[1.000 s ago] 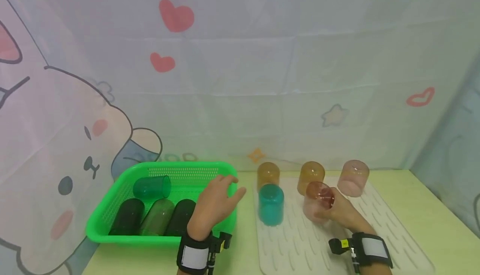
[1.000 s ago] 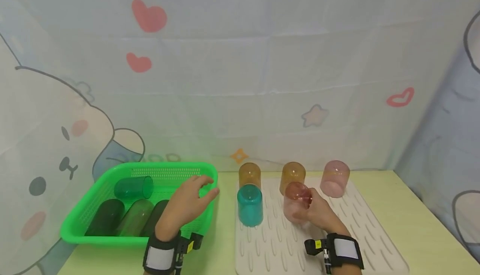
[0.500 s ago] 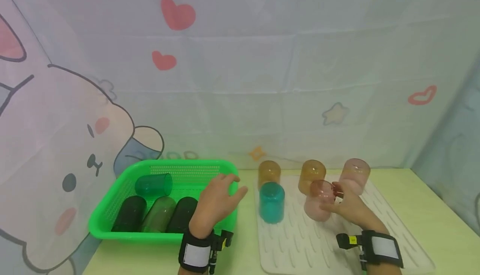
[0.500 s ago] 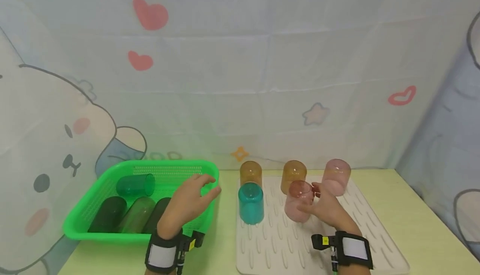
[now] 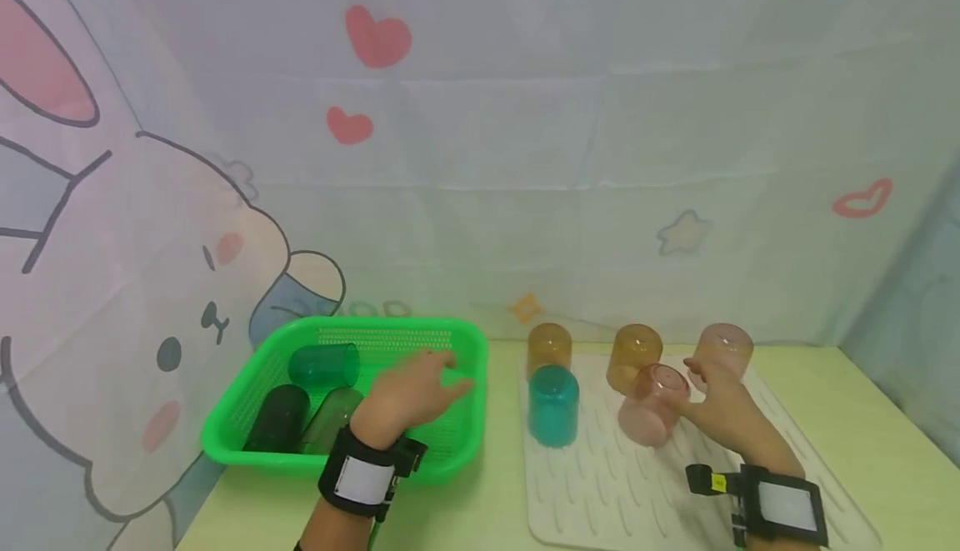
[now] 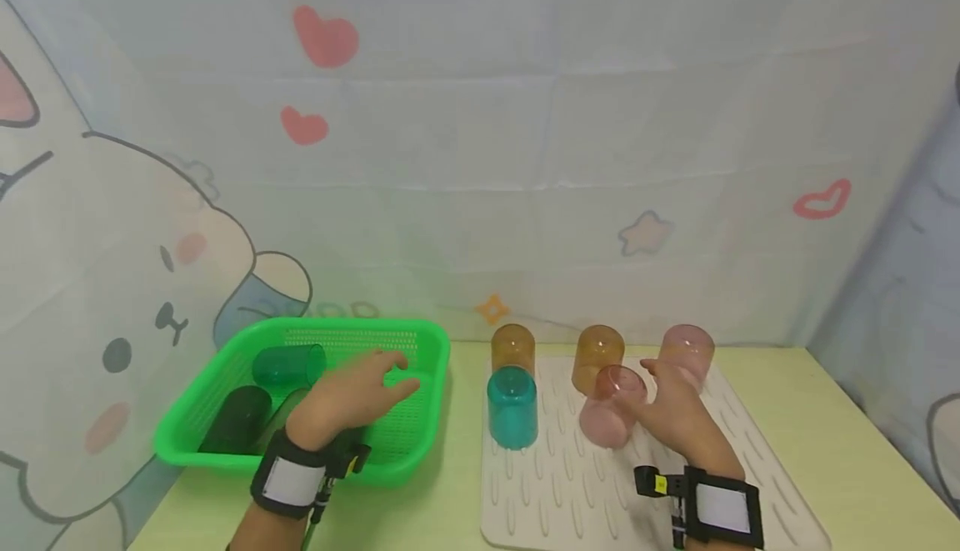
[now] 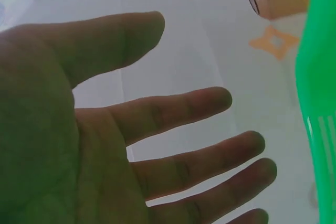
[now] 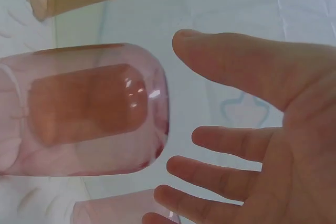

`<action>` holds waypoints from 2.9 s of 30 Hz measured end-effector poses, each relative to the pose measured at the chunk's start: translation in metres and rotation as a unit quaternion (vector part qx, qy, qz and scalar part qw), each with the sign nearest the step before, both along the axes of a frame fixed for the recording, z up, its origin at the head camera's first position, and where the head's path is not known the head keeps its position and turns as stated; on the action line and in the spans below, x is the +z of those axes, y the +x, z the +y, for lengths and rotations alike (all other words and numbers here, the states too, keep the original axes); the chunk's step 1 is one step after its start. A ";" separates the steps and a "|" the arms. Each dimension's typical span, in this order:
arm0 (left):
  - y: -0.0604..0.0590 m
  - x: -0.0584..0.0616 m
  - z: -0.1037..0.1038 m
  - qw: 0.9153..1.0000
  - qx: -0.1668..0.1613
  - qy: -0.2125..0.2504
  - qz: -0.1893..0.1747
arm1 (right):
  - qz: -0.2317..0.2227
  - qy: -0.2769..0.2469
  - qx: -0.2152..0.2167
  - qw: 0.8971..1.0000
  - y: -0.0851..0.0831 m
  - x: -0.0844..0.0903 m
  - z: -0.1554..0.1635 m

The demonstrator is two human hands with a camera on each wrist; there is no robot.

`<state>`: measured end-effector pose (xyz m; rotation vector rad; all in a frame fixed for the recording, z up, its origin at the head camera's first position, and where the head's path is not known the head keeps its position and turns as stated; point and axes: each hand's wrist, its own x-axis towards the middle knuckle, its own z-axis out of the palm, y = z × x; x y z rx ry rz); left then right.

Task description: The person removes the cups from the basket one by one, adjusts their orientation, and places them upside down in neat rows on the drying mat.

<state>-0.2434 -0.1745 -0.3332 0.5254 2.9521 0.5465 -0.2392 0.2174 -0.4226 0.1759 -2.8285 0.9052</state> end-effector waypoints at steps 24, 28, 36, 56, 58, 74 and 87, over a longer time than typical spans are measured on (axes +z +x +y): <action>-0.108 -0.011 -0.086 0.973 0.079 -0.211 -0.044 | 0.080 -0.003 0.006 0.997 0.020 0.014 -0.009; -0.129 -0.029 -0.094 0.968 0.114 -0.219 -0.049 | 0.085 -0.006 0.006 0.996 0.025 0.016 -0.007; -0.135 -0.053 -0.114 0.956 0.190 -0.221 -0.044 | 0.075 -0.012 0.012 0.997 0.034 0.015 -0.017; -0.136 -0.066 -0.142 0.960 0.205 -0.189 -0.011 | 0.055 -0.008 -0.012 0.998 0.040 0.022 -0.023; -0.137 -0.067 -0.143 0.962 0.205 -0.180 -0.003 | 0.055 -0.009 -0.013 0.998 0.041 0.022 -0.022; -0.123 -0.054 -0.145 0.968 0.178 -0.169 0.056 | 0.067 -0.014 0.002 0.998 0.038 0.019 -0.021; -0.128 -0.049 -0.154 0.973 0.208 -0.097 0.036 | 0.048 -0.014 -0.008 0.999 0.030 0.027 -0.014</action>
